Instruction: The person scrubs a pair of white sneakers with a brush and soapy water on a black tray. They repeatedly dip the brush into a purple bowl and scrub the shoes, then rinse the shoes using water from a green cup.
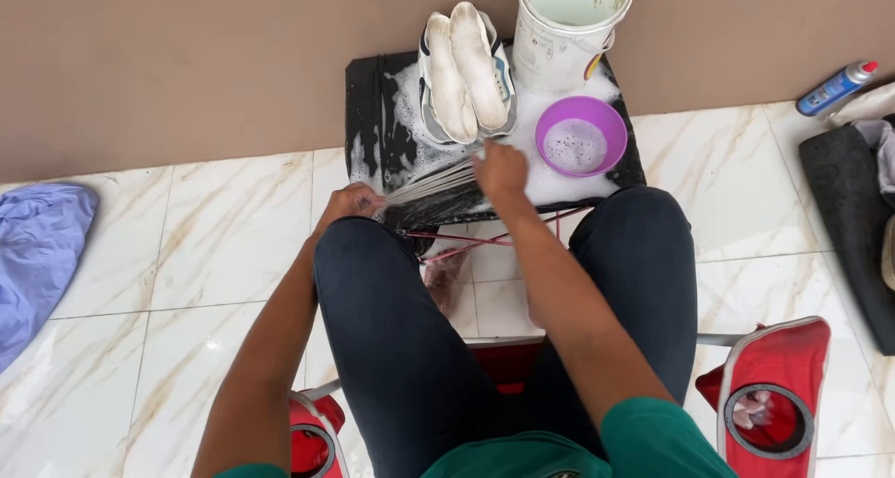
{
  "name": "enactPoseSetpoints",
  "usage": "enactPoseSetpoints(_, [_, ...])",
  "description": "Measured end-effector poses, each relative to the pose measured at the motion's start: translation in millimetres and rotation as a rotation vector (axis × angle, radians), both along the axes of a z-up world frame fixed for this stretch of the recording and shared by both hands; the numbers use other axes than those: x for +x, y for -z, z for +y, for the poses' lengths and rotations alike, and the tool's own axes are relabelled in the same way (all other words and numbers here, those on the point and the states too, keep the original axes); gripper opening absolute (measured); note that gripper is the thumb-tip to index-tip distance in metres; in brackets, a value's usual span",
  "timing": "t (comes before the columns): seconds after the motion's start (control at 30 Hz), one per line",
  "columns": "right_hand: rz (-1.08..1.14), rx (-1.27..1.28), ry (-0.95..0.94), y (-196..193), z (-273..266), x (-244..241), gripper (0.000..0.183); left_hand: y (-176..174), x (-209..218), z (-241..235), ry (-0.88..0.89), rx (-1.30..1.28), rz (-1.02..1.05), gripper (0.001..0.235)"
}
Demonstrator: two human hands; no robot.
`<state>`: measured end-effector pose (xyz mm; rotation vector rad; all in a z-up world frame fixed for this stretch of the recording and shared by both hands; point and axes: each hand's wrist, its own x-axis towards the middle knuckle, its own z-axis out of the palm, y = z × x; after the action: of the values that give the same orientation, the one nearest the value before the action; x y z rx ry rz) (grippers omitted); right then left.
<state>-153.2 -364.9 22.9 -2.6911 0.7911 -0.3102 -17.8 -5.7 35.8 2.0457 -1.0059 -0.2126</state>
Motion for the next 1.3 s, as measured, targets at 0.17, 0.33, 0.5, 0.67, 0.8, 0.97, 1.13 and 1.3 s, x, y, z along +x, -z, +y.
enactPoseSetpoints(0.17, [-0.1,0.118,0.014,-73,70,-2,0.039,19,10,-2,-0.027,-0.026,0.038,0.004])
enactPoseSetpoints(0.33, [-0.14,0.416,-0.318,-46,178,37,0.049,3,-10,-2,-0.087,0.083,-0.092,0.006])
enactPoseSetpoints(0.5, [-0.032,0.262,-0.046,0,74,23,0.05,7,0,1,-0.006,0.042,0.008,0.008])
enactPoseSetpoints(0.67, [-0.049,0.025,0.08,-21,25,-11,0.043,12,-1,0,-0.039,0.022,0.067,0.005])
enactPoseSetpoints(0.8, [-0.183,0.391,-0.12,-85,140,7,0.037,3,-2,-3,-0.063,0.007,0.056,0.006])
enactPoseSetpoints(0.97, [-0.16,0.374,-0.234,-41,158,29,0.046,41,20,6,-0.076,0.03,0.045,0.007])
enactPoseSetpoints(1.13, [-0.117,0.178,0.089,-17,33,0,0.038,0,-5,-3,-0.004,0.002,0.063,0.003])
enactPoseSetpoints(1.3, [-0.286,0.192,0.096,-37,70,8,0.046,16,5,-3,-0.045,0.016,0.041,0.011])
